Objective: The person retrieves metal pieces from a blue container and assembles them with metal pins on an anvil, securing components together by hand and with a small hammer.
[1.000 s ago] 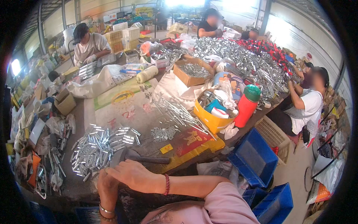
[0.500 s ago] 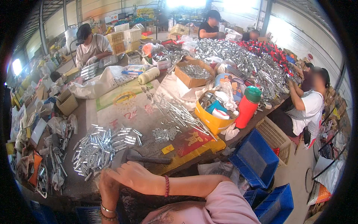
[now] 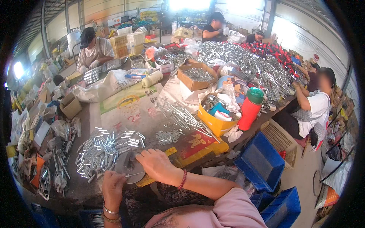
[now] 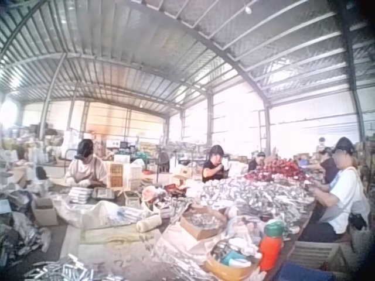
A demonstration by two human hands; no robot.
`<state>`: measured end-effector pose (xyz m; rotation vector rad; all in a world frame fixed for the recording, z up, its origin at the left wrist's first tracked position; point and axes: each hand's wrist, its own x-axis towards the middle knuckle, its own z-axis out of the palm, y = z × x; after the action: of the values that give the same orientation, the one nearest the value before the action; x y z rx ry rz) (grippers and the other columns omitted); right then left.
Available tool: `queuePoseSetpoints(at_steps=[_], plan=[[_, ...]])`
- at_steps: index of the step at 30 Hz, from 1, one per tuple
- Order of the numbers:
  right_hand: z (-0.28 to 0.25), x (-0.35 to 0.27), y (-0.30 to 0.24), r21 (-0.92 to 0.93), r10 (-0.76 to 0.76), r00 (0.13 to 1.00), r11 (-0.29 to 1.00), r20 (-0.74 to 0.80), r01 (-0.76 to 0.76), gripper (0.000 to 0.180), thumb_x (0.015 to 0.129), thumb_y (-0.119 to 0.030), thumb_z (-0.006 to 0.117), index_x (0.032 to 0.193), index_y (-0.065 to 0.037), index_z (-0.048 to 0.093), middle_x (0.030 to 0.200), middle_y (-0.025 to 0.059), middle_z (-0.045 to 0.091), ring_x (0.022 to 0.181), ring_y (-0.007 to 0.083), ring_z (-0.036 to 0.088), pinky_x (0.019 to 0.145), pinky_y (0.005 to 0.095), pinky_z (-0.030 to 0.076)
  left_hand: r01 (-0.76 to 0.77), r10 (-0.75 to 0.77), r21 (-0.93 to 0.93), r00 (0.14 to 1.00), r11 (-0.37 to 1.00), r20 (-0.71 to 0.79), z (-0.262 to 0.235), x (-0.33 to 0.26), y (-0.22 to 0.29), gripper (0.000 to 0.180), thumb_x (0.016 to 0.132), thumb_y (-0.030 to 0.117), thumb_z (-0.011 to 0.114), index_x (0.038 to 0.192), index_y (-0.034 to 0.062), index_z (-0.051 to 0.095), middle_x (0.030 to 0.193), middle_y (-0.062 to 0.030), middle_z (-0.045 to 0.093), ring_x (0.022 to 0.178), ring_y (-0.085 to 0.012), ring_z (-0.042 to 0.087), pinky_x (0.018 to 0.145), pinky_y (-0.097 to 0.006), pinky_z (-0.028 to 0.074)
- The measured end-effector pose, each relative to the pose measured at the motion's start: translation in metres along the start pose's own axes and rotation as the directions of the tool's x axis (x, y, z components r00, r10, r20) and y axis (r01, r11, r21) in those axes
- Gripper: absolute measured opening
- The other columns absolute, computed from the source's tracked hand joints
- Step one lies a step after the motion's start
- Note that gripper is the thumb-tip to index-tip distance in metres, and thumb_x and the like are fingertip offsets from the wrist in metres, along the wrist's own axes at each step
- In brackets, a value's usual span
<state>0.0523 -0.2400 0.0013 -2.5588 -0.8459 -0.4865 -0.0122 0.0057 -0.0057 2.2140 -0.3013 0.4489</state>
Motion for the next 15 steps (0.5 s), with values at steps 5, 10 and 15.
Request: queuePoseSetpoints(at_steps=[5, 10, 15], plan=[[-0.001, -0.001, 0.000, 0.191, 0.010, 0.990, 0.982, -0.139, 0.017, 0.045, 0.087, -0.006, 0.076, 0.132, -0.007, 0.071, 0.107, 0.0112, 0.068, 0.105, 0.0362, 0.070, 0.092, 0.0454, 0.059, -0.043, 0.045, 0.067, 0.999, 0.997, -0.021, -0.002, -0.002, -0.002, 0.018, 0.085, -0.003, 0.085, 0.101, 0.0018, 0.078, 0.094, -0.0124, 0.063, 0.084, -0.0312, 0.066, 0.072, -0.040, 0.052], [-0.038, -0.011, -0.011, 0.241, 0.001, 0.999, 0.970, -0.051, 0.011, 0.042, 0.088, 0.000, 0.077, 0.129, -0.006, 0.071, 0.106, 0.0143, 0.069, 0.096, 0.0404, 0.072, 0.077, 0.0460, 0.060, -0.081, 0.077, 0.125, 0.996, 0.989, 0.035, 0.001, -0.001, -0.021, 0.018, 0.087, 0.001, 0.085, 0.104, 0.0034, 0.077, 0.096, -0.0152, 0.064, 0.093, -0.0373, 0.067, 0.075, -0.045, 0.052], [-0.051, -0.022, -0.017, 0.192, -0.048, 0.998, 0.980, -0.035, 0.053, 0.047, 0.091, 0.002, 0.072, 0.135, -0.015, 0.075, 0.100, 0.0091, 0.067, 0.079, 0.0341, 0.072, 0.066, 0.0430, 0.059, -0.085, 0.086, 0.050, 0.996, 0.995, -0.032, 0.007, 0.007, -0.017, 0.018, 0.087, 0.002, 0.086, 0.104, 0.0042, 0.079, 0.095, -0.0116, 0.065, 0.088, -0.0316, 0.067, 0.076, -0.040, 0.054]])
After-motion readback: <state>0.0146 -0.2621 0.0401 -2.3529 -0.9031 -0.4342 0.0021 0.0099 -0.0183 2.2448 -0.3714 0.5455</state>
